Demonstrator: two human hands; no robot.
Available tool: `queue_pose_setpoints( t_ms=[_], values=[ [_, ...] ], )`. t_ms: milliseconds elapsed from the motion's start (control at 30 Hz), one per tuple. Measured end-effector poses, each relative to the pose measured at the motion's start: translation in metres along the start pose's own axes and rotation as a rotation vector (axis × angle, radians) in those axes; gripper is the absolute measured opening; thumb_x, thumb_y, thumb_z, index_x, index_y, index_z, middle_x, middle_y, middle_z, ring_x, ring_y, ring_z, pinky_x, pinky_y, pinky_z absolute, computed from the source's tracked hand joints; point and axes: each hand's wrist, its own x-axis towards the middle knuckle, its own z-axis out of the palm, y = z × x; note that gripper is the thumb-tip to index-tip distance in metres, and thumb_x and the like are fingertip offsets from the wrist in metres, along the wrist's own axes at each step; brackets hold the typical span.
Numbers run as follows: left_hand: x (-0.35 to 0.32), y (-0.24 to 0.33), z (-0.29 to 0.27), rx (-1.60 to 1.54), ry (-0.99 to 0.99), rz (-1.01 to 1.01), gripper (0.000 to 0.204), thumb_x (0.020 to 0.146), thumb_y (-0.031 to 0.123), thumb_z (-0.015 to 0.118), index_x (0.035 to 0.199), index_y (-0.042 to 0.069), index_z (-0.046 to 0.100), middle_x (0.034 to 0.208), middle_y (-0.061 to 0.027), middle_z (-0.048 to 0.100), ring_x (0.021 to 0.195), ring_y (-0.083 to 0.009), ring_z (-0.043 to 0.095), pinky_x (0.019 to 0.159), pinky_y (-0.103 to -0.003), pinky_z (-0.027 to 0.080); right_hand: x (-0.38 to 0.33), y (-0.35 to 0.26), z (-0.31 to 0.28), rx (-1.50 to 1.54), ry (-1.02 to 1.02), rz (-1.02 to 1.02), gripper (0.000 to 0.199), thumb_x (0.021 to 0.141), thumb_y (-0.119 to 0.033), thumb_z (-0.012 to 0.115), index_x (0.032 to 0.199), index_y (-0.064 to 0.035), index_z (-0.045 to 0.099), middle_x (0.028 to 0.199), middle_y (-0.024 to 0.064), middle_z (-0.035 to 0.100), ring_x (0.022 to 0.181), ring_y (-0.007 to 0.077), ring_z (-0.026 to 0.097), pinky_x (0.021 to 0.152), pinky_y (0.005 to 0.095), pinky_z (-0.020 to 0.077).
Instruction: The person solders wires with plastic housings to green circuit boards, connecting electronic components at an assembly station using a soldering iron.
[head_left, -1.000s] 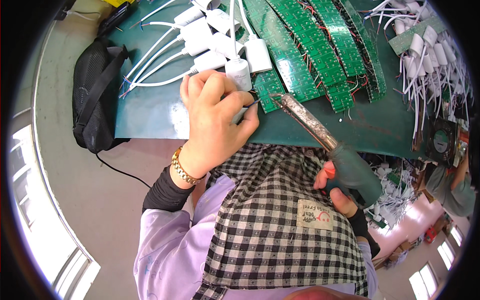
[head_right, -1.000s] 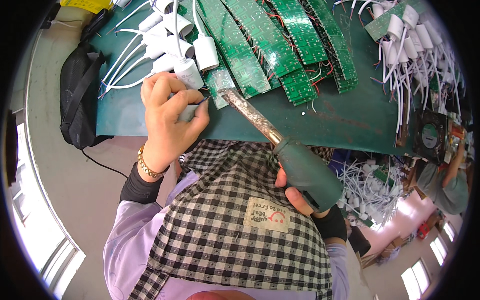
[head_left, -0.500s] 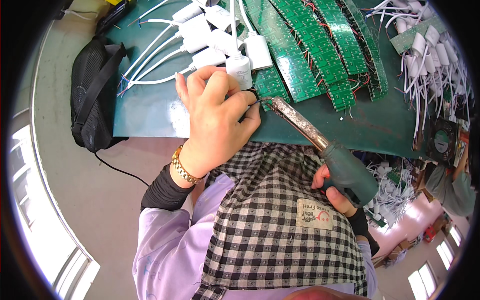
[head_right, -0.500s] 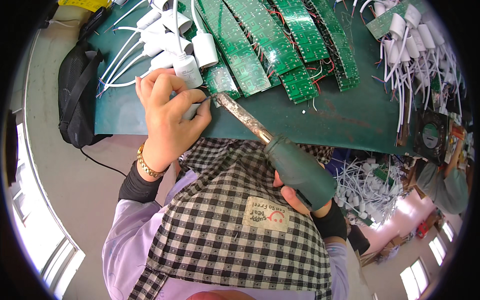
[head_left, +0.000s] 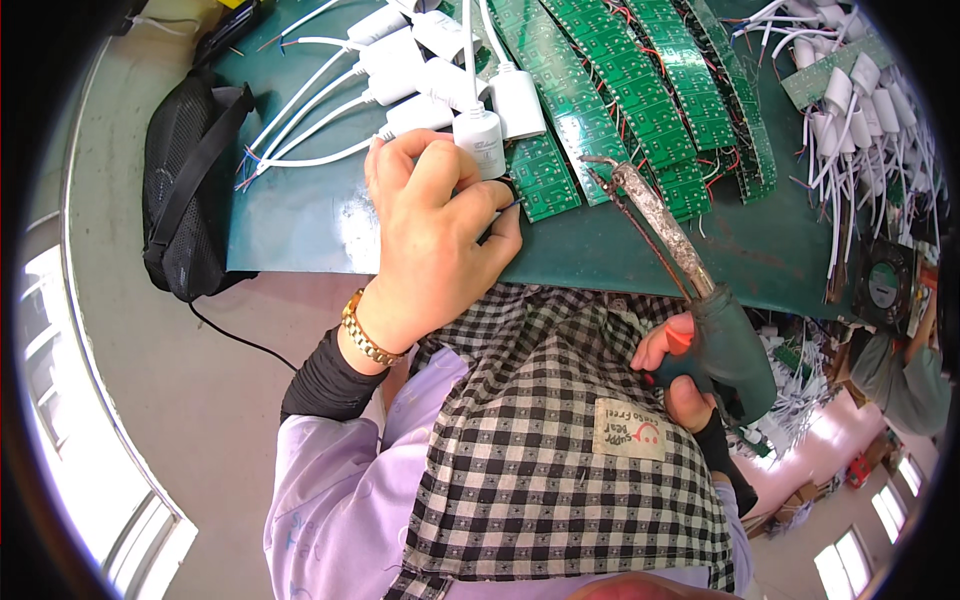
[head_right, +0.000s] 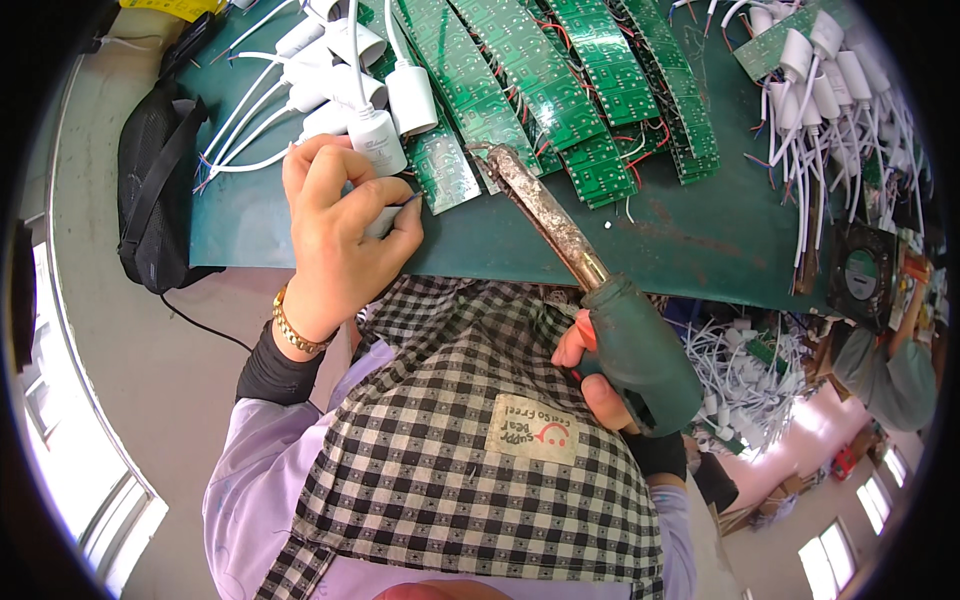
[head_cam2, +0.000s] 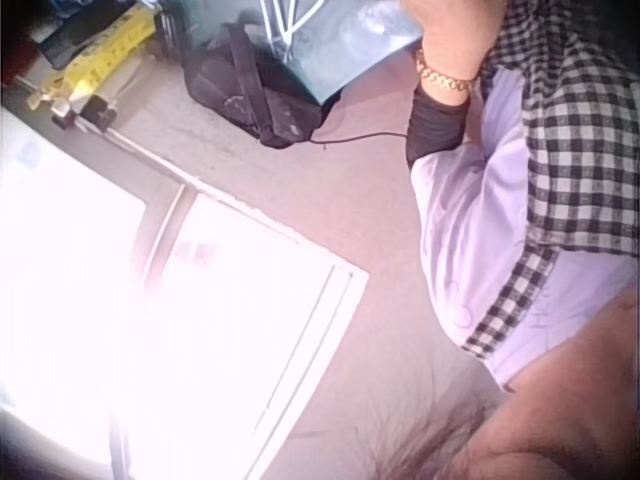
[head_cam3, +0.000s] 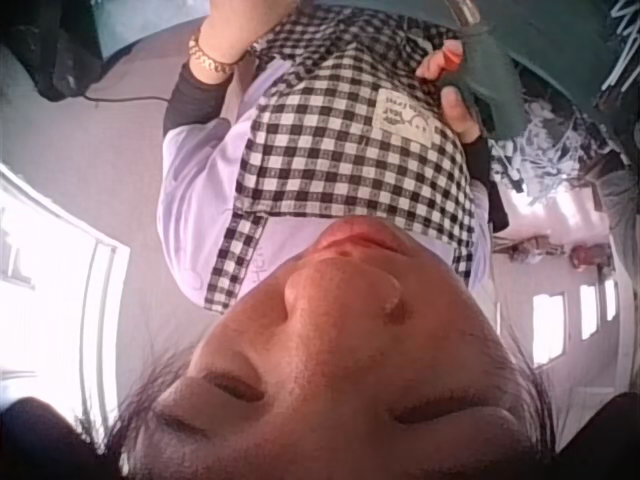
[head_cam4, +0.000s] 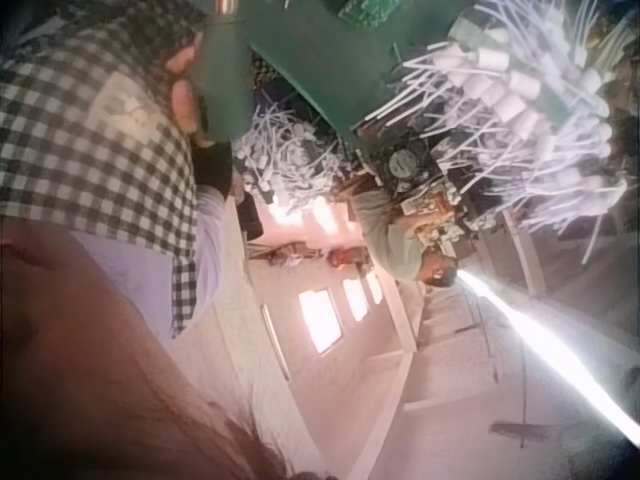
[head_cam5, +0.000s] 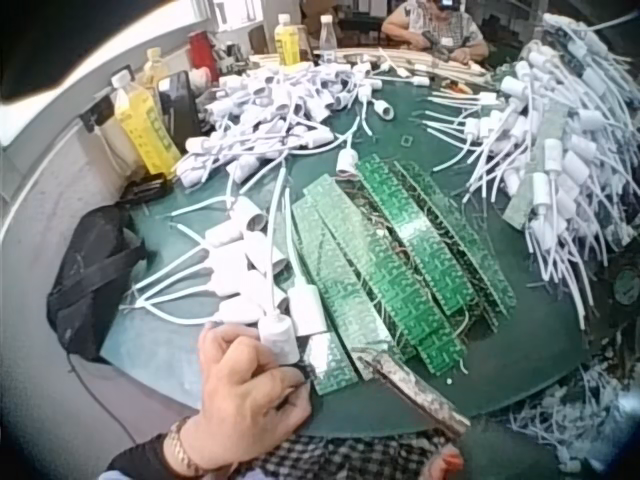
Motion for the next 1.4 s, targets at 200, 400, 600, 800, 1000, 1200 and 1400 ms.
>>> queue_pose_setpoints(
  t_ms=[200,400,600,800,1000,1200,1400],
  values=[
    [0.001,-0.001,0.000,-0.034,0.013,0.015,0.019,0.052,0.004,0.072,0.068,0.008,0.063,0.077,-0.0030,0.047,0.090,-0.0293,0.046,0.079,-0.043,0.035,-0.002,0.002,-0.002,-0.008,0.044,-0.023,0.059,0.082,-0.035,0.065,0.126,-0.0025,0.041,0.083,0.0090,0.053,0.077,0.0210,0.054,0.072,0.0352,0.0467],
    [0.003,0.001,-0.002,-0.024,-0.002,0.031,0.021,0.052,0.002,0.072,0.070,0.007,0.062,0.077,-0.0044,0.047,0.089,-0.0312,0.046,0.076,-0.040,0.038,0.001,0.003,-0.004,-0.003,0.028,-0.068,0.060,0.082,-0.038,0.065,0.124,-0.0027,0.040,0.082,0.0093,0.053,0.077,0.0214,0.054,0.072,0.0360,0.0470],
    [0.004,0.002,-0.002,-0.031,-0.003,0.037,0.022,0.052,0.001,0.072,0.070,0.006,0.062,0.078,-0.0050,0.047,0.089,-0.0316,0.046,0.076,-0.039,0.039,-0.003,0.005,-0.006,0.002,0.022,-0.017,0.059,0.083,-0.038,0.064,0.125,-0.0039,0.041,0.084,0.0092,0.053,0.078,0.0216,0.053,0.073,0.0359,0.0463],
    [0.004,0.003,-0.004,-0.027,-0.004,0.031,0.021,0.052,0.000,0.072,0.070,0.006,0.062,0.079,-0.0055,0.047,0.088,-0.0318,0.046,0.075,-0.039,0.040,0.001,0.007,0.003,-0.043,0.063,-0.050,0.059,0.083,-0.042,0.062,0.121,-0.0023,0.040,0.078,0.0093,0.052,0.070,0.0223,0.054,0.065,0.0344,0.0459],
    [0.004,0.002,-0.003,-0.043,0.009,0.034,0.021,0.052,0.000,0.072,0.070,0.006,0.062,0.079,-0.0056,0.047,0.088,-0.0318,0.046,0.075,-0.039,0.040,0.003,0.009,0.001,-0.054,0.075,-0.125,0.059,0.083,-0.041,0.061,0.120,-0.0005,0.038,0.077,0.0097,0.053,0.069,0.0216,0.054,0.062,0.0346,0.0466],
    [0.004,0.002,-0.003,-0.053,0.002,0.028,0.021,0.053,0.000,0.071,0.071,0.006,0.062,0.078,-0.0055,0.047,0.088,-0.0321,0.046,0.075,-0.039,0.041,0.004,0.007,-0.002,-0.019,0.021,-0.127,0.059,0.084,-0.039,0.062,0.124,-0.0028,0.038,0.082,0.0089,0.052,0.074,0.0209,0.053,0.069,0.0363,0.0472],
    [0.004,0.002,-0.003,-0.048,0.001,0.032,0.020,0.054,0.000,0.071,0.071,0.005,0.061,0.078,-0.0061,0.047,0.089,-0.0330,0.046,0.076,-0.040,0.041,0.012,0.001,0.005,-0.094,0.118,-0.155,0.059,0.084,-0.042,0.060,0.119,-0.0004,0.037,0.074,0.0090,0.051,0.066,0.0209,0.053,0.061,0.0341,0.0467]
  ],
)
